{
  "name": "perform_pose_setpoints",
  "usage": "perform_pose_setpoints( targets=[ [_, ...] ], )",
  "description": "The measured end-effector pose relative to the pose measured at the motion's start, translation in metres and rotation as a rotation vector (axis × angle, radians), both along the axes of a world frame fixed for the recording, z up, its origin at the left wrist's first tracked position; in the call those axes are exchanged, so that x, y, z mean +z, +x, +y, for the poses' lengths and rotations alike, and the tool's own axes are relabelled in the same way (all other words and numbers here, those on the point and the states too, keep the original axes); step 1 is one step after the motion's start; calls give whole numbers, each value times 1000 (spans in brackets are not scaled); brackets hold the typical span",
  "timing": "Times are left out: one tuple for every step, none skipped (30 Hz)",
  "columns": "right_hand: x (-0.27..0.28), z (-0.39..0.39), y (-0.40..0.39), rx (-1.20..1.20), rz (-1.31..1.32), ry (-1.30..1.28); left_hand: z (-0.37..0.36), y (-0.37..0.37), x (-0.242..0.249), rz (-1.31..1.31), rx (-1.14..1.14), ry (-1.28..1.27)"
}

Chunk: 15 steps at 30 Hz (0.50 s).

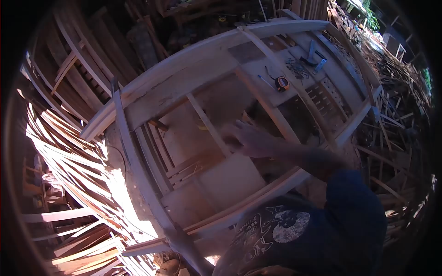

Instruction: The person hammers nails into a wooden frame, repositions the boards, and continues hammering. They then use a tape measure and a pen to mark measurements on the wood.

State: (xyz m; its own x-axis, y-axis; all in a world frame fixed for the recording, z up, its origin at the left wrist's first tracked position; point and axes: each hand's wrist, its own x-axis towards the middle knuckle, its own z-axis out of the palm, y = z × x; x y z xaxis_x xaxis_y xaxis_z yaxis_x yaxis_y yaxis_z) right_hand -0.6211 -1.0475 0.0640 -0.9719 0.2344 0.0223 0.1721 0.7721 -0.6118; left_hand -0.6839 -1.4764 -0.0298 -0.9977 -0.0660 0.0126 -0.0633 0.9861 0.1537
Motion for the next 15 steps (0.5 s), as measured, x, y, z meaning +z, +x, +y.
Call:
perform_pose_setpoints(
  targets=[
    [4,18,24,-91,31,17,0,1,1,-27,-16,0],
    [5,40,50,-180,61,34,-1,3,2,-54,-29,-1],
    [-6,67,74,-285,156,99,-6,0,-5,-71,-7,4],
    [-17,99,98,-388,253,168,-12,-2,-11,-88,14,9],
    [-12,125,121,-542,187,67,-12,-1,-10,-56,4,17],
    [-6,153,143,-689,122,-37,-10,2,-9,-23,-2,27],
    [-14,187,164,-789,147,-80,-6,3,-7,9,-5,38],
    [-30,223,185,-885,173,-122,-3,-5,-4,-64,39,-15],
    [-50,264,207,-920,111,-91,-1,-5,-4,49,7,3],
    [-70,301,226,-952,49,-62,-6,-1,-9,162,-23,19],
    [-93,335,241,-980,-14,-33,-11,0,-15,276,-51,37],
    [-105,357,251,-958,-36,-33,-18,-4,-25,383,-27,33],
    [-116,378,259,-929,-63,-32,-7,3,-18,576,-220,51],
    [-126,399,263,-890,-91,-31,14,15,-7,546,-217,97],
    [-137,419,262,-851,-143,7,41,32,8,517,-207,137]
  ],
)
